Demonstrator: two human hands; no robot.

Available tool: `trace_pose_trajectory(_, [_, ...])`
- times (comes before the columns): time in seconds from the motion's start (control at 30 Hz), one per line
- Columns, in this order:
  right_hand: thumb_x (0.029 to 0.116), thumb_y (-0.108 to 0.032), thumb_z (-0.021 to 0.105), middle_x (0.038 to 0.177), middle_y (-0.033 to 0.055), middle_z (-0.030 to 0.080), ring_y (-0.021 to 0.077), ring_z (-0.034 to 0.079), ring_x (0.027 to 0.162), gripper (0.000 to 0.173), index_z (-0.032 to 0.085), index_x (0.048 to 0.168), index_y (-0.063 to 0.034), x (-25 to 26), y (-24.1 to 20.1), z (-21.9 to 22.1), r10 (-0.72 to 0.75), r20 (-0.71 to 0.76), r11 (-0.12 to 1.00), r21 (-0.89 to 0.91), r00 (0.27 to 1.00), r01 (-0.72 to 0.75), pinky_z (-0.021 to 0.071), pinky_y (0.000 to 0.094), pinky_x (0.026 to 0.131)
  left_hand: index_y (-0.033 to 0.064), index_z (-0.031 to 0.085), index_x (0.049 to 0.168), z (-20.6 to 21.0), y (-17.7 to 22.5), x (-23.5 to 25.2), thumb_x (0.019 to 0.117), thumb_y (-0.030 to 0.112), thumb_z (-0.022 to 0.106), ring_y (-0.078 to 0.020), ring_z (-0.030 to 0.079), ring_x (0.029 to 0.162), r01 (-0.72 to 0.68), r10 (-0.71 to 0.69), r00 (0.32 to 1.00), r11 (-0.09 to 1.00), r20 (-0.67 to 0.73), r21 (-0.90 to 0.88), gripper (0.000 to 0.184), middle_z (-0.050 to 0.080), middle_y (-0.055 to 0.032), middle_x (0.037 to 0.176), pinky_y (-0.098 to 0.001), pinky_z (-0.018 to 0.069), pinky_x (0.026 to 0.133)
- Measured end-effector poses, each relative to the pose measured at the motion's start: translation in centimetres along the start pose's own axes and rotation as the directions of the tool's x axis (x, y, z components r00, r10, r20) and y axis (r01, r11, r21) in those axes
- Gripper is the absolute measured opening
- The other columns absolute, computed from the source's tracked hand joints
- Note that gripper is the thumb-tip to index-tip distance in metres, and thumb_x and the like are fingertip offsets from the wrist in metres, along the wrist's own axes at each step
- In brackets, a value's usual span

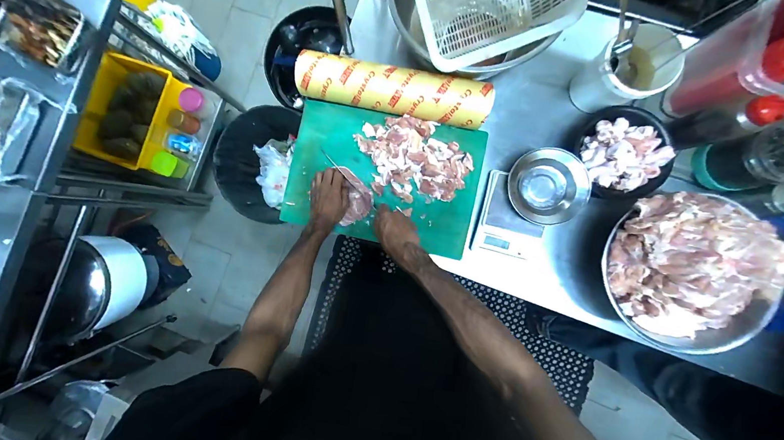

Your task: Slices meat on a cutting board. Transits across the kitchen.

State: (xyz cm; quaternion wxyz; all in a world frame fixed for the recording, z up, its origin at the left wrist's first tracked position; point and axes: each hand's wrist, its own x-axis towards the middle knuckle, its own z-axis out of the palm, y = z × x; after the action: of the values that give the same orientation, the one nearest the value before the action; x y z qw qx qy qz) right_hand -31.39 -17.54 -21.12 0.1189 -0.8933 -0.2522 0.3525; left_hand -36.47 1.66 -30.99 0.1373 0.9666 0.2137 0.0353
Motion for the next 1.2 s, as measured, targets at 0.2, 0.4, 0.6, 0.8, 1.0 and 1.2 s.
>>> trace_pose_trajectory(0.2, [0.1091, -0.028, 0.043, 0.099, 0.0210, 0.071, 0.0424, 0.072, 0.090, 0.034, 0.056, 0.134, -0.0091, -2.0, 4.4, -0.7, 0.082, 0.004, 0.971, -0.225, 0.997, -0.079, 0.0588, 0.0576, 0.071, 0.0060, 0.064, 0.118, -0.2, -0.6, -0.4, 0.1006, 0.022, 0.048, -0.0410, 0.055, 0.121, 0.097, -0.098, 0.995, 0.995, 0.032, 0.029, 0.029, 0.060, -0.0186, 0.127, -0.0581, 0.0467, 0.095])
trace_pose_trajectory(0.4, [0.1086, -0.043, 0.040, 0.108, 0.0212, 0.071, 0.0412, 0.070, 0.104, 0.044, 0.063, 0.127, -0.0109, -4.8, 10.1, -1.9, 0.085, 0.148, 0.994, -0.074, 0.985, -0.075, 0.0555, 0.0602, 0.086, 0.0025, 0.059, 0.129, -1.8, -0.7, -0.5, 0.0988, 0.031, 0.052, -0.0463, 0.054, 0.123, 0.192, -0.192, 0.981, 0.981, -0.003, 0.013, 0.042, 0.057, -0.0248, 0.133, -0.0613, 0.0468, 0.096])
trace_pose_trajectory(0.6, [0.1086, -0.041, 0.045, 0.090, 0.0189, 0.069, 0.0360, 0.070, 0.083, 0.041, 0.064, 0.120, -0.0068, -8.0, 12.2, -4.5, 0.077, -0.025, 0.974, 0.216, 0.997, -0.070, 0.0555, 0.0565, 0.076, 0.0036, 0.060, 0.137, -3.4, -1.5, 1.7, 0.0988, 0.029, 0.060, -0.0374, 0.051, 0.137, -0.272, 0.301, 0.948, 0.934, 0.100, -0.232, 0.046, 0.057, -0.0194, 0.143, -0.0535, 0.0409, 0.114])
trace_pose_trajectory(0.8, [0.1080, -0.044, 0.046, 0.076, 0.0126, 0.064, 0.0261, 0.064, 0.060, 0.039, 0.064, 0.119, -0.0113, -9.8, 12.6, -6.5, 0.080, -0.142, 0.933, 0.359, 0.987, -0.025, 0.0556, 0.0484, 0.060, 0.0077, 0.059, 0.131, -5.1, -1.2, 3.9, 0.0975, 0.048, 0.065, -0.0381, 0.063, 0.113, -0.454, 0.442, 0.776, 0.887, 0.450, -0.088, 0.052, 0.068, -0.0176, 0.115, -0.0609, 0.0405, 0.106])
trace_pose_trajectory(1.0, [0.1070, -0.049, 0.046, 0.075, 0.0100, 0.064, 0.0225, 0.064, 0.061, 0.042, 0.065, 0.117, -0.0129, -11.7, 14.7, -4.8, 0.104, -0.131, 0.916, 0.399, 0.986, -0.044, 0.0562, 0.0449, 0.060, 0.0059, 0.068, 0.116, -6.5, -1.1, 5.1, 0.0998, 0.031, 0.066, -0.0295, 0.070, 0.097, -0.205, 0.483, 0.618, 0.861, 0.621, -0.466, 0.030, 0.072, -0.0152, 0.103, -0.0556, 0.0550, 0.091])
trace_pose_trajectory(1.2, [0.1071, -0.050, 0.042, 0.088, 0.0129, 0.068, 0.0267, 0.067, 0.074, 0.047, 0.066, 0.120, -0.0109, -12.7, 14.7, -4.0, 0.132, -0.060, 0.925, 0.367, 0.989, -0.101, 0.0551, 0.0496, 0.071, 0.0144, 0.053, 0.138, -10.4, 1.6, -1.8, 0.1080, 0.035, 0.051, -0.0198, 0.069, 0.100, 0.337, 0.054, 0.919, 0.412, 0.392, -0.847, 0.037, 0.068, -0.0099, 0.121, -0.0429, 0.0588, 0.086])
